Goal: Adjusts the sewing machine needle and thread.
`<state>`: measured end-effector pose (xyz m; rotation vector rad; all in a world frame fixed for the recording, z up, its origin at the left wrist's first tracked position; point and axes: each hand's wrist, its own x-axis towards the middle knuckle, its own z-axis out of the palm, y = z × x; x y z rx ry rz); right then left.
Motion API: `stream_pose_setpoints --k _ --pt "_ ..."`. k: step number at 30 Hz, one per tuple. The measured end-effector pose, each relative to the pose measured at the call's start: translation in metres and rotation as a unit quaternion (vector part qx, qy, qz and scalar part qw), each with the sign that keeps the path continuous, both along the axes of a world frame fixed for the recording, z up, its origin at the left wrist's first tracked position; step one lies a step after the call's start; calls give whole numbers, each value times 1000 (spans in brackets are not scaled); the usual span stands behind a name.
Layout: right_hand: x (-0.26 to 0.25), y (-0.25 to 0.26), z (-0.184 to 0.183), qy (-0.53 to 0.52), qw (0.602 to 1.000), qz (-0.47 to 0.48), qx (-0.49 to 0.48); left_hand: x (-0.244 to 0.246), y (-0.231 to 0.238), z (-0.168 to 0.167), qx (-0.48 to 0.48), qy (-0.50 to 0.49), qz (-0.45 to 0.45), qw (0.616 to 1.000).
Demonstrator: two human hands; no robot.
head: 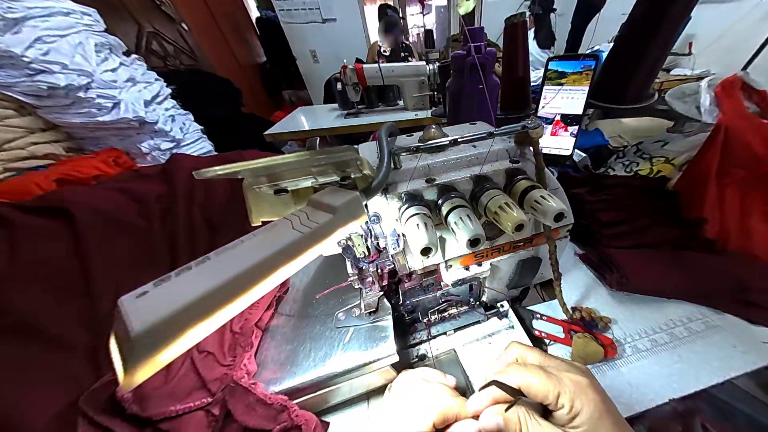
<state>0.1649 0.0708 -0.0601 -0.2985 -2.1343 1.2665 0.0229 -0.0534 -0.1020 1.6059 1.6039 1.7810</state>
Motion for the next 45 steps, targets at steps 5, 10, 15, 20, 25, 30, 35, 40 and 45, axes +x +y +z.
stream_pose_setpoints --k 5,10,15,20,25,30,35,40,45 --pt "-2 -2 8 -1 996 -20 92 0 -1 2 4 32 -12 999" --pt "-4 -4 11 -2 992 -27 121 4 -1 5 8 26 10 1000" --pt "-5 -4 16 -17 989 -29 141 3 0 5 16 48 5 999" --pt "-5 -3 16 -11 982 -30 184 5 -2 10 5 73 0 997" --pt "-5 -3 15 -3 977 -29 210 7 -3 10 -15 60 -7 998" --pt "-4 -3 17 -15 975 -30 220 5 -3 11 -25 70 -20 997" --pt "6 4 20 -32 991 -19 127 3 0 10 7 42 -25 999" --pt "18 8 16 -55 996 -6 66 4 -1 2 33 -93 -17 995" --pt "15 -2 16 -60 998 14 -3 6 -3 2 24 -101 -23 994"
